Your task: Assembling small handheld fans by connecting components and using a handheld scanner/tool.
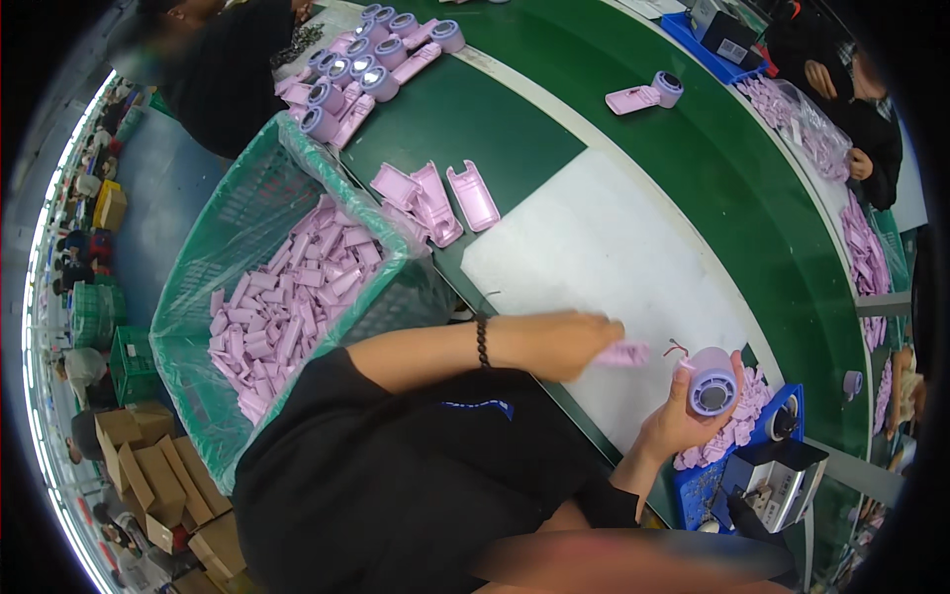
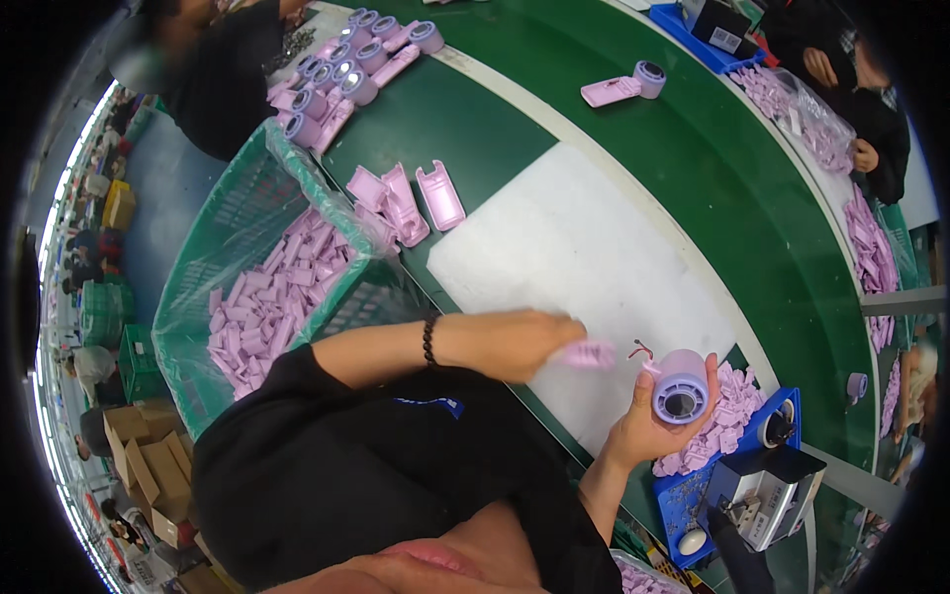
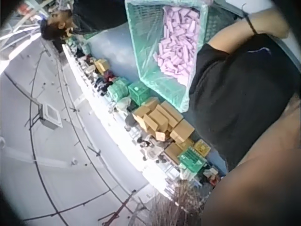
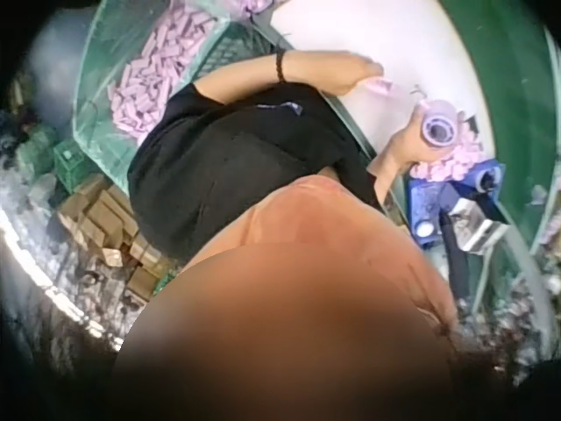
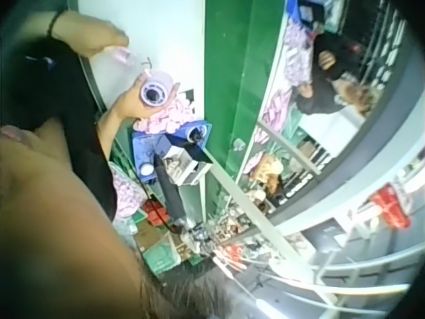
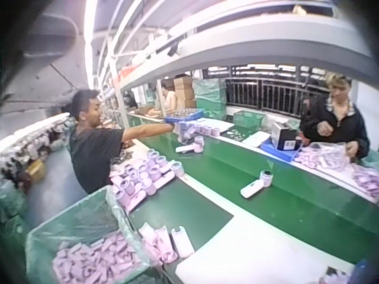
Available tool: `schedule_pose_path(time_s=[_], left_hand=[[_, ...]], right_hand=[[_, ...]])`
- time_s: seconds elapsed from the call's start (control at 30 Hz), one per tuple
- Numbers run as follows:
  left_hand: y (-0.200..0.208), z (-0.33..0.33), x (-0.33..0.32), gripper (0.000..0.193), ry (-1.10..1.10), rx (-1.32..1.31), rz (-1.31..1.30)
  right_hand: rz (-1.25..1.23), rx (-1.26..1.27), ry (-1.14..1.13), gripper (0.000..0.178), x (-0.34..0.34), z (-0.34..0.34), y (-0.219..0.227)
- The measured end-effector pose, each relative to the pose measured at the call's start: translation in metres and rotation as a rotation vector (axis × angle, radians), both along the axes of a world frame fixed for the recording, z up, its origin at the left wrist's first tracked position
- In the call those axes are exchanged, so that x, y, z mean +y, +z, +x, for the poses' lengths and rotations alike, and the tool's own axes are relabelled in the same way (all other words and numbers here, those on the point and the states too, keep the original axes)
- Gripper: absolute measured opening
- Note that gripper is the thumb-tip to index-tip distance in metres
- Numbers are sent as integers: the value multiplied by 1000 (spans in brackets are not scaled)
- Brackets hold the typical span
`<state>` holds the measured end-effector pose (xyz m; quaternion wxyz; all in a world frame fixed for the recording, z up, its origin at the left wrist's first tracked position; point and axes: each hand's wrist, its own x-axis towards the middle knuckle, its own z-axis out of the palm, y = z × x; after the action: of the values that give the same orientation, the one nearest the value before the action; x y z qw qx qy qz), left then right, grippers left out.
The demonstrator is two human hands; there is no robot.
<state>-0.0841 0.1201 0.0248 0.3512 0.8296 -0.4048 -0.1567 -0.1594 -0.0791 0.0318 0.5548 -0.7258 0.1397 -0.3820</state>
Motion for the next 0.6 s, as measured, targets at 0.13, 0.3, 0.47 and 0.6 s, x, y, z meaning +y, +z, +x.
schedule_pose_path(time_s=[0.13,0.3,0.47,0.6], left_hand=[[-1,-12,-9,27,-72,304,-203],[4,-11,-6,29,65,351,-324],[-8,-8,-7,27,246,173,-481],[-13,-3,-9,27,308,69,-575]], right_hand=[[-69,0,66,71,12,4,11],[-89,96,223,72,19,9,9],[-68,137,334,72,20,18,2],[-61,119,353,74,21,25,-3]])
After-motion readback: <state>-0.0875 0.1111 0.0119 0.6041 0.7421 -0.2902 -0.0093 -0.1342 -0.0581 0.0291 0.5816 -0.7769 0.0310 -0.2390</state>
